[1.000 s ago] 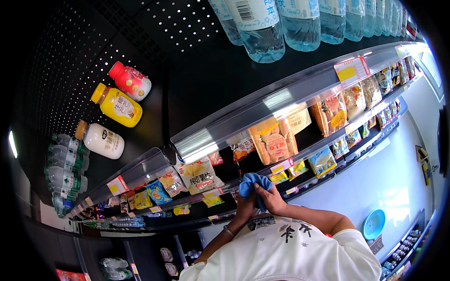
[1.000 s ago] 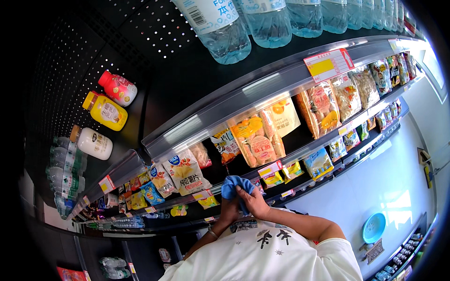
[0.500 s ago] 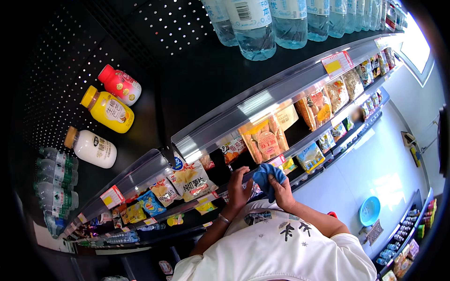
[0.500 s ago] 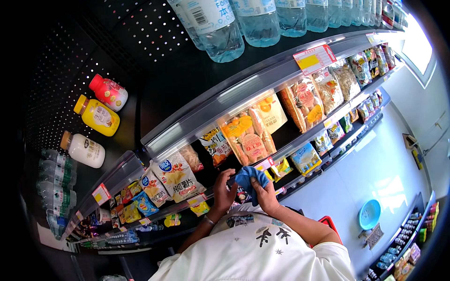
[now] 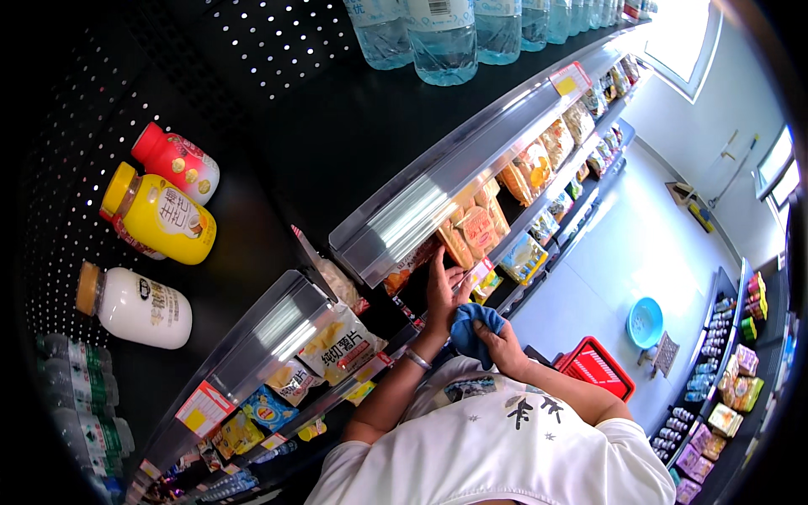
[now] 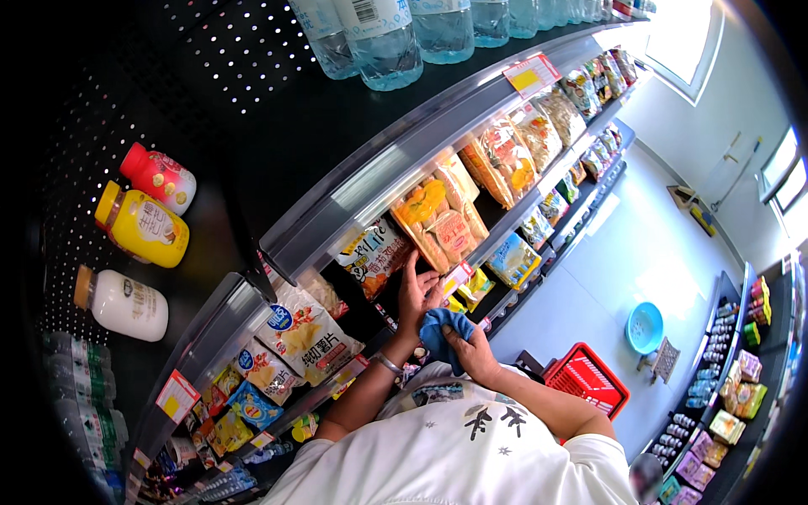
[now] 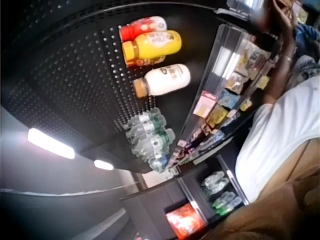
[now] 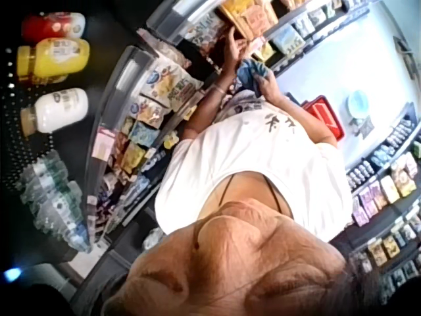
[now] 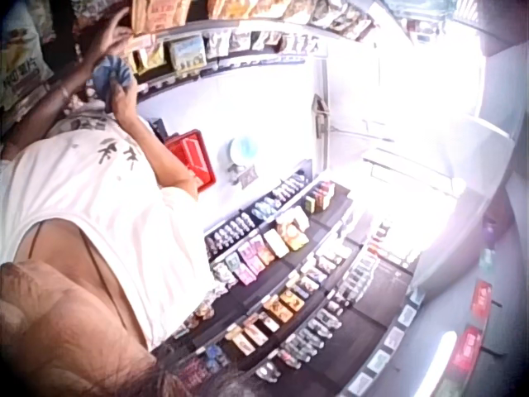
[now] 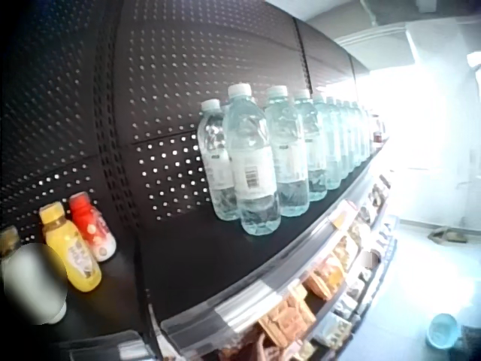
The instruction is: The person wipes the front edges of a store shelf with a blue cloth, moving from left to right. They pick up and wipe individual snack packages before placing them back on the shelf. The person also wipes the shelf surface between items.
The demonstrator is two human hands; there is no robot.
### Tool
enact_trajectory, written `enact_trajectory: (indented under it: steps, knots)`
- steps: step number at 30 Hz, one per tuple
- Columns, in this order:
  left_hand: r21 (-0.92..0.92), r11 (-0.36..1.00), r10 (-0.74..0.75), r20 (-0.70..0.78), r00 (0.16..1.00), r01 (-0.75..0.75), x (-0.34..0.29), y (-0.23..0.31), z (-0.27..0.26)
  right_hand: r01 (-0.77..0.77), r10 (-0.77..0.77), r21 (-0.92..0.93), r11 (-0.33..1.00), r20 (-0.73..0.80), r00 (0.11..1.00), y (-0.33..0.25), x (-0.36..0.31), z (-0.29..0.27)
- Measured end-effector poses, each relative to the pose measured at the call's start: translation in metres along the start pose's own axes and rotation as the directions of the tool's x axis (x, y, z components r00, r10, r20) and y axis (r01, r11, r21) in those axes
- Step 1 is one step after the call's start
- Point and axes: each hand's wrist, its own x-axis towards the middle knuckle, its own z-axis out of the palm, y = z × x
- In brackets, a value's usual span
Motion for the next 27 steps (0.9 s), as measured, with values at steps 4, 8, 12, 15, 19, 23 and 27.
enact_trajectory:
  steps: [4, 8, 12, 15, 19, 23, 27]
  knots:
    - [-0.235, 0.97, -0.023, 0.163, 0.986, 0.062, 0.011, -0.013, 0.02, 0.027, -0.029, -0.065, 0.998, -0.038, 0.999, 0.008, -0.011, -0.008]
    - [-0.18, 0.978, 0.132, 0.139, 0.982, -0.106, 0.017, -0.028, 0.022, 0.022, -0.024, -0.103, 0.994, -0.012, 1.0, -0.003, -0.014, -0.006]
    - [0.564, 0.769, 0.425, -0.1, 0.9, -0.3, 0.006, 0.02, -0.009, 0.004, -0.002, -0.133, 0.991, 0.016, 1.0, 0.003, 0.003, -0.032]
    - [0.707, 0.694, 0.515, -0.359, 0.779, -0.133, 0.008, 0.043, -0.037, 0.007, 0.01, -0.194, 0.981, 0.085, 0.996, -0.005, 0.025, -0.05]
    - [0.514, 0.857, 0.34, -0.628, 0.7, 0.044, 0.027, 0.012, -0.072, 0.024, 0.025, -0.193, 0.981, 0.248, 0.968, -0.026, 0.05, -0.069]
    - [0.07, 0.996, 0.09, -0.618, 0.781, -0.06, 0.054, -0.019, -0.1, 0.021, 0.067, -0.216, 0.976, 0.391, 0.918, -0.037, 0.076, -0.085]
    - [-0.153, 0.988, -0.115, -0.634, 0.764, 0.021, 0.054, -0.05, -0.128, 0.157, 0.15, -0.496, 0.854, 0.523, 0.839, -0.07, 0.08, -0.089]
